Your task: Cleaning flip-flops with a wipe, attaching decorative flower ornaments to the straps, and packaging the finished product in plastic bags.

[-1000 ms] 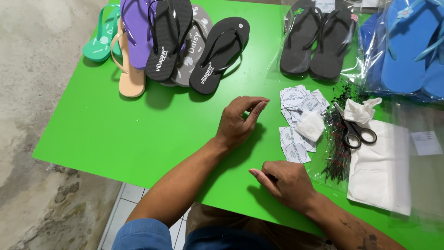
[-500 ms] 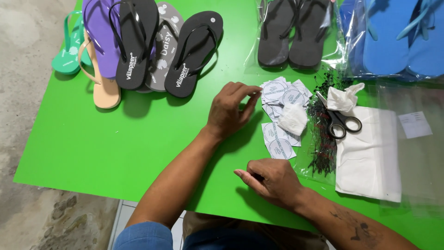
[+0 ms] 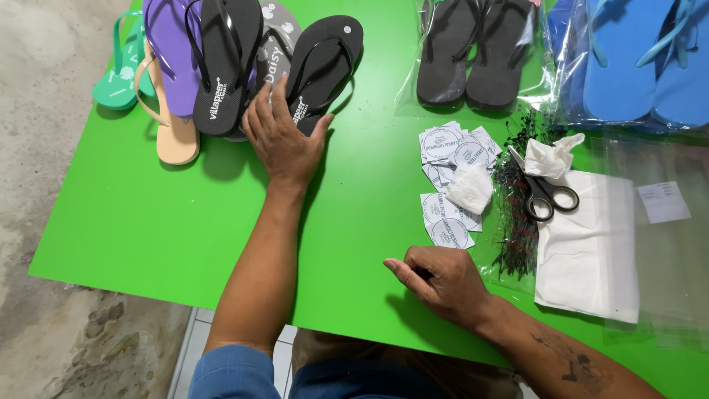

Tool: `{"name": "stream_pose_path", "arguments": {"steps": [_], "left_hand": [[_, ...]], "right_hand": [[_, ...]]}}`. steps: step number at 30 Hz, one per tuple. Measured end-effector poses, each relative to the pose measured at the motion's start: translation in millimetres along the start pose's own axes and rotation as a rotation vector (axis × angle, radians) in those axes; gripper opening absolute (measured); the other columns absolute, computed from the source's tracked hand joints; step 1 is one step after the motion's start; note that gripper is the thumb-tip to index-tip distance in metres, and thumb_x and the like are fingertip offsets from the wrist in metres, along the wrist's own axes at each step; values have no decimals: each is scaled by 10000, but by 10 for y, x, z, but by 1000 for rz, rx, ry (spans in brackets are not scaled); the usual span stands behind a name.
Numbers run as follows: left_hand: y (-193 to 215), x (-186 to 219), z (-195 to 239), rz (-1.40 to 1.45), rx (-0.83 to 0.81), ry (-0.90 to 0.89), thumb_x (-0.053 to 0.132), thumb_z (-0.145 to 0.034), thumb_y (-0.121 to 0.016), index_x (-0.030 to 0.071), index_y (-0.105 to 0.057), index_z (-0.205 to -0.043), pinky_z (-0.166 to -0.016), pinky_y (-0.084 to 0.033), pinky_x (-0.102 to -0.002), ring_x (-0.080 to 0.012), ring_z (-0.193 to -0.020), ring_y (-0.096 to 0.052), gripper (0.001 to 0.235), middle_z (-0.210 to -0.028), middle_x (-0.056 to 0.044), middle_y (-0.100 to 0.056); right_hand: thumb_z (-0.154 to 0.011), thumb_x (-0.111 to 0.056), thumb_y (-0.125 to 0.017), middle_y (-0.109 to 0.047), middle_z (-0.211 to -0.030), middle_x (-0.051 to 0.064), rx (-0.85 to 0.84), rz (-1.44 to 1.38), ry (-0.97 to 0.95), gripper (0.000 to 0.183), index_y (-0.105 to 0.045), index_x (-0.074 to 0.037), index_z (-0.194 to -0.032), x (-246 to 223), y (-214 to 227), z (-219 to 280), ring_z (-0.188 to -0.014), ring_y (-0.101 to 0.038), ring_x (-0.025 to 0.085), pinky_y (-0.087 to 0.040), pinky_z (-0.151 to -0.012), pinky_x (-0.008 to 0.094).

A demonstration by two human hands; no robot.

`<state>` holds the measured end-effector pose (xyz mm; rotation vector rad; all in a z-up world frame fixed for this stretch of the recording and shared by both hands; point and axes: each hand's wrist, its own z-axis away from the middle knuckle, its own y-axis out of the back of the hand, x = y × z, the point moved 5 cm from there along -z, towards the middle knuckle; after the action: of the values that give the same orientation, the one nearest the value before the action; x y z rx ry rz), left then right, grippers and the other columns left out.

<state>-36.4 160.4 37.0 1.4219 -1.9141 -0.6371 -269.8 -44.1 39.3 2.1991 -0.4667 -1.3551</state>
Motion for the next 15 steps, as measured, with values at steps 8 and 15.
{"name": "stream_pose_path", "arguments": {"steps": [8, 15], "left_hand": [[-76, 178, 10, 48, -50, -109, 342, -738, -900, 128, -436, -1493, -1068, -443, -429, -285, -1195, -570, 911, -1403, -73, -610], [288, 402, 39, 329, 83, -106, 327, -876, -776, 64, -414, -1531, -1175, -374, -450, -258, -1428, -507, 793, -1533, -128, -515]], "right_hand": [[-987, -273, -658, -537, -526, -14, -1, 23, 17, 350, -580, -136, -675, -5, -21, 20, -412, -467, 104, -394, -385, 282], [-983, -227, -657, -507, -521, -16, 93, 32, 120, 357, -544, -143, -654, -70, 110, 39, -399, -430, 109, -385, -374, 291]]}}
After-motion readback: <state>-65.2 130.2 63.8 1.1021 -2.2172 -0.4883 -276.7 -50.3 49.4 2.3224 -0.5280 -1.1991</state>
